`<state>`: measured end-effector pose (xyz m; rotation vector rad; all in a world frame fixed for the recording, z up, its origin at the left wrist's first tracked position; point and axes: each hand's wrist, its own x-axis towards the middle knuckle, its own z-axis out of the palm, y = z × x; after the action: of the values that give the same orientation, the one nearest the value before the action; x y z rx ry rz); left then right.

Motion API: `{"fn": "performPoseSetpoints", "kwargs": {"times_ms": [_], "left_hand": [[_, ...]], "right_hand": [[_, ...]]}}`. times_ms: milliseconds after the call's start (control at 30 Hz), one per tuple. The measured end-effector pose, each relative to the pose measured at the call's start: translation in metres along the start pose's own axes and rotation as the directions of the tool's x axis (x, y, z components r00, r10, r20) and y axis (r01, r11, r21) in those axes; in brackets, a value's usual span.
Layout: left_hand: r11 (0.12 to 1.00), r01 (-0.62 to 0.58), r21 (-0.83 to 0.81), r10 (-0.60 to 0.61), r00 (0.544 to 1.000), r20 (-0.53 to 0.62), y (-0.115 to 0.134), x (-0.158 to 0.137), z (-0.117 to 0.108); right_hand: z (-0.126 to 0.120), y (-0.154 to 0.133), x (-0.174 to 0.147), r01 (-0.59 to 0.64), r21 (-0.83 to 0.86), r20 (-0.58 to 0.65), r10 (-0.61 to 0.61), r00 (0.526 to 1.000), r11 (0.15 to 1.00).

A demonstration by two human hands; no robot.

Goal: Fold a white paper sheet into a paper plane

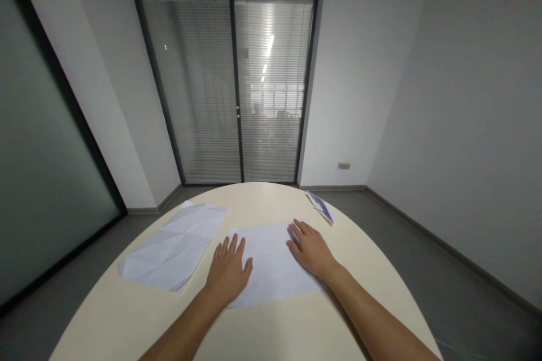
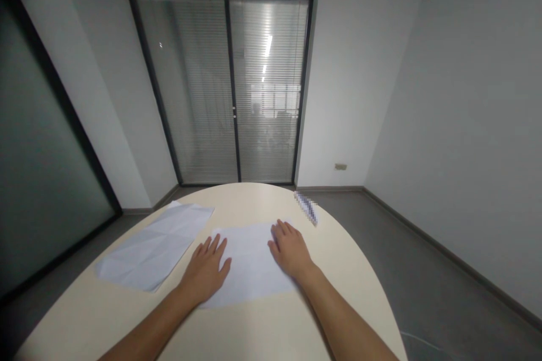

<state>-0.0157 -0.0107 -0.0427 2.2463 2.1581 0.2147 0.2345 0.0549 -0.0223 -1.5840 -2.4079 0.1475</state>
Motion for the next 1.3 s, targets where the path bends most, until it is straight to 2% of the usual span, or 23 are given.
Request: {"fn": "performPoseSetpoints", "kwargs": {"times_ms": [133,267,333,433,533,600,667,767,867,967,1067,1300], "left_hand": [[0.998,0.040,0.042,-0.035,0.993,-0.114,0.008,-0.004,-0.007],[0.999,-0.005,0.045,0.014,0.979,-0.204,0.009,-0.005,-0.018],[0.996,-0.088,0.031,0.092,0.970,-0.223,0.007,-0.003,-0.017],[0.960,-0.278,-0.047,0.265,0.947,-0.184,0.003,0.001,-0.007],[0.910,-0.382,-0.163,0.377,0.924,-0.063,-0.003,0.003,0.005],[0.912,-0.366,-0.186,0.373,0.928,0.003,-0.004,0.004,0.009],[0.942,-0.294,-0.164,0.300,0.954,0.015,-0.004,0.005,0.009],[0.980,-0.171,-0.098,0.169,0.985,-0.037,0.001,0.006,0.005],[0.994,-0.107,-0.035,0.103,0.989,-0.101,0.006,0.005,-0.003],[0.994,-0.108,-0.015,0.105,0.985,-0.136,0.008,0.004,-0.009],[0.990,-0.141,-0.011,0.138,0.980,-0.146,0.007,0.003,-0.007],[0.972,-0.220,-0.084,0.218,0.975,-0.035,0.001,0.002,0.005]], "right_hand": [[-0.001,-0.024,-0.008,0.061,0.070,-0.015,-0.060,0.998,0.996],[0.005,-0.021,-0.008,0.115,0.130,0.133,-0.132,0.982,0.985],[0.006,-0.010,-0.006,0.165,0.178,0.185,-0.198,0.963,0.970],[0.005,0.004,-0.003,0.231,0.223,0.202,-0.277,0.939,0.947],[0.004,0.009,0.000,0.225,0.200,0.176,-0.260,0.949,0.954],[0.005,0.007,0.002,0.187,0.140,0.119,-0.204,0.972,0.972],[0.005,0.001,0.002,0.165,0.084,0.042,-0.169,0.985,0.983],[0.005,-0.010,-0.001,0.197,0.088,-0.018,-0.196,0.980,0.976],[0.007,-0.021,-0.007,0.255,0.147,0.032,-0.262,0.964,0.956],[0.009,-0.026,-0.011,0.260,0.175,0.141,-0.286,0.948,0.950],[0.009,-0.022,-0.010,0.228,0.165,0.184,-0.257,0.949,0.960],[0.004,-0.009,-0.004,0.184,0.038,0.094,-0.187,0.978,0.982]]}}
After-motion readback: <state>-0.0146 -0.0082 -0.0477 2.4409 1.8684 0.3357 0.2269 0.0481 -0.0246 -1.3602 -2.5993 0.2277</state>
